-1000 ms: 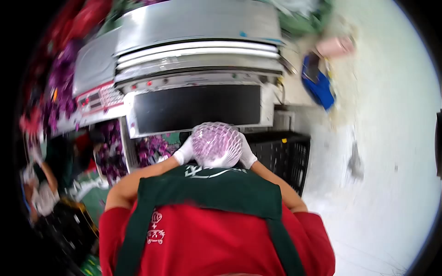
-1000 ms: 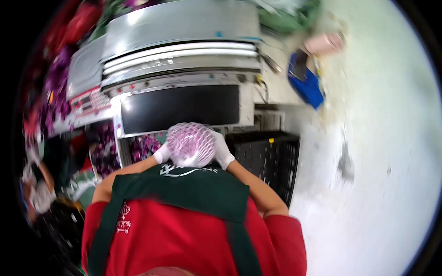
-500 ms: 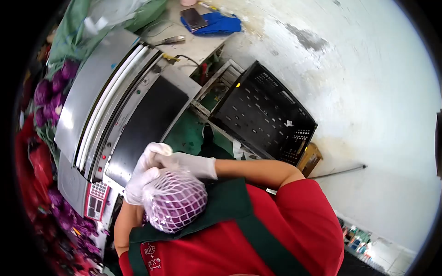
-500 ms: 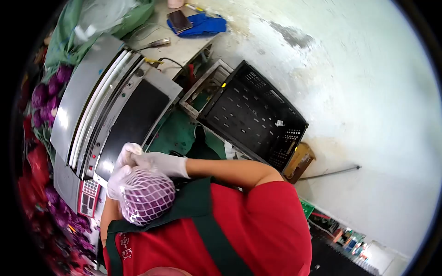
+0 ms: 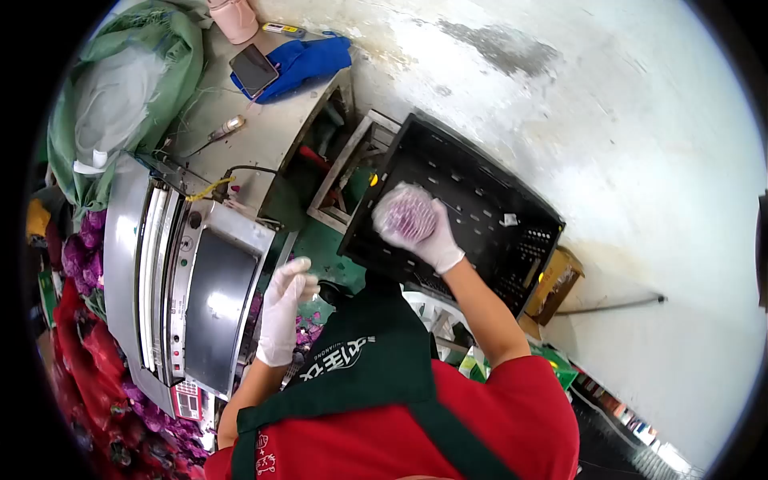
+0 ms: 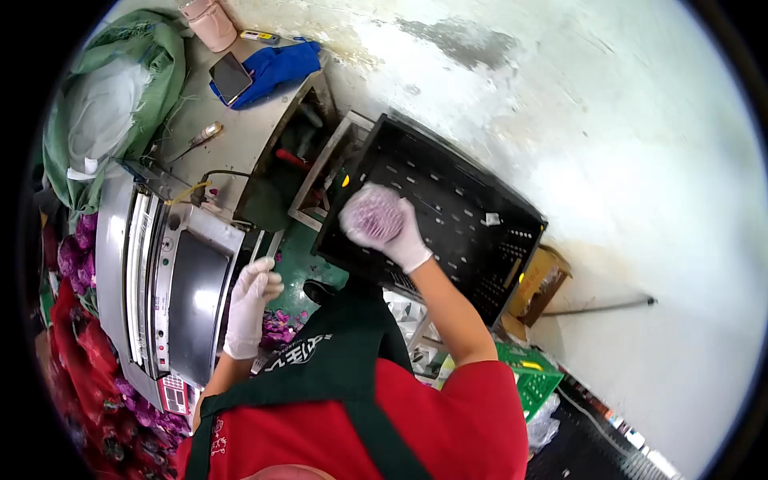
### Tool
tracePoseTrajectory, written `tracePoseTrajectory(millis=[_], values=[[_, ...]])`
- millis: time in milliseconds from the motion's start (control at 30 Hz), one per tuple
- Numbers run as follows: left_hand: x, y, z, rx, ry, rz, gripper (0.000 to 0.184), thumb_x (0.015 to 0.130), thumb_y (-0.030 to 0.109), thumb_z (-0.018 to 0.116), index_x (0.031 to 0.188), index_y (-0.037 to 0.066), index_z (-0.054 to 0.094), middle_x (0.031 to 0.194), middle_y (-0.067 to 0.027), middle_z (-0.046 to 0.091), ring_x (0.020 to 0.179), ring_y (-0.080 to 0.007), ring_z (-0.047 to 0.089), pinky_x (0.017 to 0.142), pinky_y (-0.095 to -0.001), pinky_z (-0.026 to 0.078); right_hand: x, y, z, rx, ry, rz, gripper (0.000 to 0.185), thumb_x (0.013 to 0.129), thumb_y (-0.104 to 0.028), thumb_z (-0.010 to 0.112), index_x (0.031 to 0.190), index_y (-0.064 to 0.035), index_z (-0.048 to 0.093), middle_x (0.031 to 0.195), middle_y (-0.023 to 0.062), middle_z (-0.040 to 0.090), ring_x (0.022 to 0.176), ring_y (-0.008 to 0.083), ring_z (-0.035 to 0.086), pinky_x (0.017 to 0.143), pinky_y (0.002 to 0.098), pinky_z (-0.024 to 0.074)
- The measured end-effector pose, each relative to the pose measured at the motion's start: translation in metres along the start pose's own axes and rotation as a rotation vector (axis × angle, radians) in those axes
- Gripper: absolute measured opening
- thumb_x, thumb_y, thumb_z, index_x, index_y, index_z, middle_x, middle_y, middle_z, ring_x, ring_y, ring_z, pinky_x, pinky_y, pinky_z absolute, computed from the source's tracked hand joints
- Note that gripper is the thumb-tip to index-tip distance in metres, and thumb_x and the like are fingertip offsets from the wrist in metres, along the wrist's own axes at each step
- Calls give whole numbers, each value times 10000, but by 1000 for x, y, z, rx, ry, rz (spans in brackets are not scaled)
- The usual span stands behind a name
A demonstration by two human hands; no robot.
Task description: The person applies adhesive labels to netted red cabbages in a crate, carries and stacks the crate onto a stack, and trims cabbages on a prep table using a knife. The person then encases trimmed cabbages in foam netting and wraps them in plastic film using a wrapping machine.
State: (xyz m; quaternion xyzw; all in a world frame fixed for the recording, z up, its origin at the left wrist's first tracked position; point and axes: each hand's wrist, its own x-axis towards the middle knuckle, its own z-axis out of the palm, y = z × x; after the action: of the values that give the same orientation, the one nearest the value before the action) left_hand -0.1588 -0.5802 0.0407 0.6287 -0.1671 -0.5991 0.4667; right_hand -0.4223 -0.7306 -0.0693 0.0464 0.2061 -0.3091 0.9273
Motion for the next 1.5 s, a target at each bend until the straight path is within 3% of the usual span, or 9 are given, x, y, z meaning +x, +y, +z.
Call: tracePoseTrajectory(millis=[133, 433, 533, 667, 767, 867, 1100, 1333, 1500], values=[[-7, -22, -20, -35, 142, -147, 223, 983, 175, 531, 1162, 54, 586, 930, -41, 642, 801, -94, 593, 774, -238, 488, 83, -78, -109, -367, 97, -366, 588, 905, -480, 404, 1319, -73, 498, 1265, 140, 565, 1131, 322, 576, 973, 532, 468], [-66, -22, -50, -230, 362, 73, 265, 963, 165, 567, 1194, 37, 569, 1092, -48, 607, 968, -110, 579, 846, -267, 495, 172, -160, -224, -977, 800, 85, 593, 907, -404, 582, 1402, -110, 443, 1374, 118, 471, 1266, 254, 425, 933, 436, 459], [-98, -9, -66, -44, 511, 323, 289, 962, 195, 570, 1217, 58, 559, 1081, -35, 614, 977, -104, 567, 885, -281, 472, 137, -76, -89, -1830, 885, -631, 438, 931, -243, 515, 1198, 102, 550, 1258, 235, 558, 1124, 324, 551, 988, 373, 427], [-148, -7, -120, -78, 763, 529, 293, 935, 163, 604, 1206, 58, 570, 920, -1, 612, 851, -71, 557, 824, -265, 475, 112, 59, 76, -1772, 387, -734, 361, 963, -134, 442, 1241, 84, 517, 1253, 206, 533, 1137, 301, 513, 1024, 365, 375], [-189, -16, -193, -171, 1070, 575, 292, 913, 152, 626, 1189, 71, 578, 1009, -12, 591, 906, -90, 557, 828, -266, 476, 147, 87, 68, -1910, 131, -787, 418, 968, -248, 447, 1293, 12, 486, 1310, 159, 493, 1190, 270, 474, 1035, 414, 350], [-233, -48, -329, -205, 1382, 641, 406, 897, 175, 649, 1274, 81, 533, 1122, -53, 576, 1050, -131, 545, 892, -289, 461, 185, 113, 58, -1470, 398, -216, 613, 909, -558, 394, 1397, -185, 402, 1459, 72, 356, 1334, 220, 327, 1077, 542, 227], [-349, -148, -681, 56, 2150, 308, 964, 709, 474, 789, 1433, 13, 351, 1373, -281, 446, 1274, -381, 449, 1081, -408, 352, 198, 175, 110, -1112, 421, -264, 651, 930, -533, 337, 1381, -80, 460, 1396, 98, 485, 1259, 304, 459, 1070, 475, 342], [-353, -205, -833, 30, 2122, -186, 1096, 634, 588, 800, 1457, 38, 329, 1415, -279, 411, 1320, -381, 408, 1093, -411, 342, 241, 269, 265, -1316, 273, -300, 632, 935, -514, 337, 1370, -75, 467, 1386, 103, 492, 1256, 302, 464, 1066, 470, 352], [-387, -220, -839, -741, 1521, 612, 716, 748, 343, 807, 1332, 78, 487, 1214, -160, 594, 1060, -247, 611, 846, -434, 528, 262, 289, 303, -1384, 229, -278, 619, 938, -501, 338, 1362, -71, 473, 1379, 106, 497, 1254, 300, 467, 1062, 467, 360]])
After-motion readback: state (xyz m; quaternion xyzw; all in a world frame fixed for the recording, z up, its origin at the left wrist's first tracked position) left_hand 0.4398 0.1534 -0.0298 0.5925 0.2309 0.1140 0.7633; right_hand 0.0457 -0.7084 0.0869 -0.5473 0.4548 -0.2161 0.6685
